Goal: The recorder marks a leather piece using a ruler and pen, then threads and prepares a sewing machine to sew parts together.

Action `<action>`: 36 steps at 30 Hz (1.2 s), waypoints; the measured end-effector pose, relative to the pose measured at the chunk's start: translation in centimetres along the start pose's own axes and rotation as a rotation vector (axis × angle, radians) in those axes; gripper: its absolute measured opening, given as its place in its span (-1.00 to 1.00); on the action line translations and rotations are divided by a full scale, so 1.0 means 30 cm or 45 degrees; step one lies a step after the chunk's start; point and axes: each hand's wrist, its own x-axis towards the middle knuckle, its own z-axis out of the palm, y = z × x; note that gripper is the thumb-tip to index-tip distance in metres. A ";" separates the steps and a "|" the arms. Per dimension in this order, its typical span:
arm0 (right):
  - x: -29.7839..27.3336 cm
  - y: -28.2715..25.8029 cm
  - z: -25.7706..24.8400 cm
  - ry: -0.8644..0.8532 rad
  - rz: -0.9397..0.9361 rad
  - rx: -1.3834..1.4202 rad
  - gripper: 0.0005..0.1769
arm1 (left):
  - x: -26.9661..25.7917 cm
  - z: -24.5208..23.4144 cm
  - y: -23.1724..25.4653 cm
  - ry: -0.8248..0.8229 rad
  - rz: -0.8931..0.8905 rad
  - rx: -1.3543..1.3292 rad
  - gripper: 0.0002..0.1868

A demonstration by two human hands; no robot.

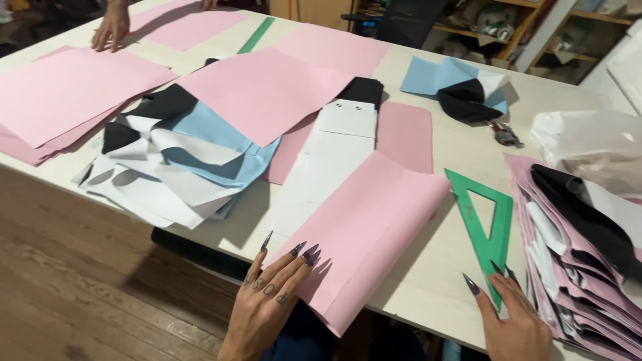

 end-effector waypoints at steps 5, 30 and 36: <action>-0.011 0.059 0.035 -0.018 0.028 -0.021 -0.61 | -0.014 -0.021 -0.015 -0.018 -0.049 0.008 -0.66; -0.001 0.454 0.250 -0.384 0.124 0.199 -0.44 | -0.011 -0.090 -0.015 -0.049 -0.050 -0.060 -0.77; -0.009 0.435 0.248 -0.399 0.068 0.204 -0.41 | -0.002 -0.095 -0.008 -0.044 -0.025 -0.052 -0.78</action>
